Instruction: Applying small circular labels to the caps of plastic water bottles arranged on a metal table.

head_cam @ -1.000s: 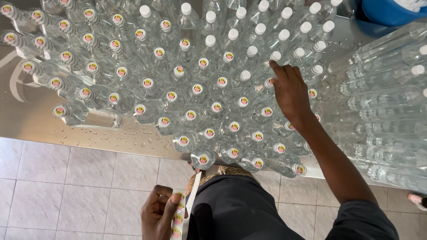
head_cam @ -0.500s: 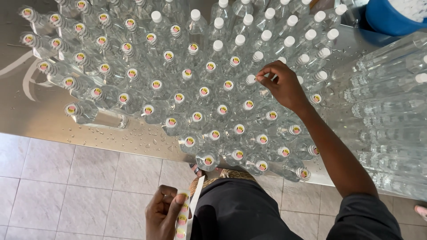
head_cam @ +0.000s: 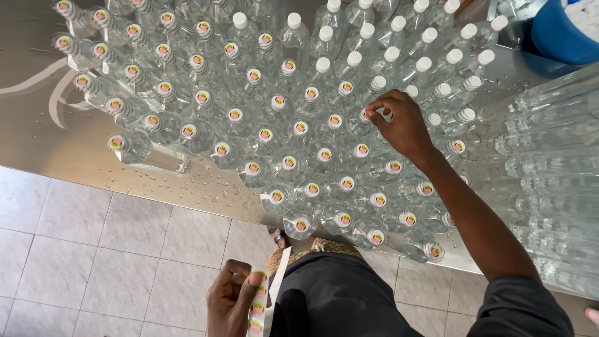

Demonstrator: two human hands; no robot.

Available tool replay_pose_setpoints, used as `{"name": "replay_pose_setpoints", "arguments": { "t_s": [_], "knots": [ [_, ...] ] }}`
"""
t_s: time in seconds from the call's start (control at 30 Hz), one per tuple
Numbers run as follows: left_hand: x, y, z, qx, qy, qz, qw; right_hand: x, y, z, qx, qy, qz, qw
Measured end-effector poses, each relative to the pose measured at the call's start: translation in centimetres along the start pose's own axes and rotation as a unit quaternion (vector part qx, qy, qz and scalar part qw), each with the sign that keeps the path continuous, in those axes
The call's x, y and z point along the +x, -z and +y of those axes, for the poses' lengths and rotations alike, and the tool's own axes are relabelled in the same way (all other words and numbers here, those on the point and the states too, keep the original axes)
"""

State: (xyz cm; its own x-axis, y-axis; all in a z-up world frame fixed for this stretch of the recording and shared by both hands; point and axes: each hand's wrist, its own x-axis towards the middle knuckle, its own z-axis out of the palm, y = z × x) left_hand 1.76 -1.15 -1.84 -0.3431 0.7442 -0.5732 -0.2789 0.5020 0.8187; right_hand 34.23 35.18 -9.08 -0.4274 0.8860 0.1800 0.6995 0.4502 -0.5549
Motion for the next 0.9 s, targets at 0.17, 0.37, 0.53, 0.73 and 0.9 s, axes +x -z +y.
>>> {"name": "replay_pose_setpoints", "arguments": {
  "t_s": [0.17,0.37,0.53,0.73,0.9],
  "knots": [
    [0.0,0.3,-0.2,0.006,-0.015,-0.008,1.0,-0.3,-1.3,1.3,-0.079,0.038,0.039,0.995],
    [-0.3,0.7,0.1,0.023,-0.021,-0.008,0.999,-0.2,-1.0,0.1,-0.117,0.002,0.021,0.993],
    [-0.3,1.4,-0.3,0.014,-0.016,-0.011,1.0,0.7,0.1,-1.5,-0.081,-0.04,0.027,0.996],
    [0.0,2.9,-1.2,0.006,-0.022,-0.018,1.0,1.3,0.2,-1.4,0.121,-0.151,0.017,0.981],
    [-0.2,3.6,-0.9,-0.018,-0.063,-0.026,0.997,0.8,0.7,-1.4,0.115,-0.14,-0.001,0.983]
  ]
}}
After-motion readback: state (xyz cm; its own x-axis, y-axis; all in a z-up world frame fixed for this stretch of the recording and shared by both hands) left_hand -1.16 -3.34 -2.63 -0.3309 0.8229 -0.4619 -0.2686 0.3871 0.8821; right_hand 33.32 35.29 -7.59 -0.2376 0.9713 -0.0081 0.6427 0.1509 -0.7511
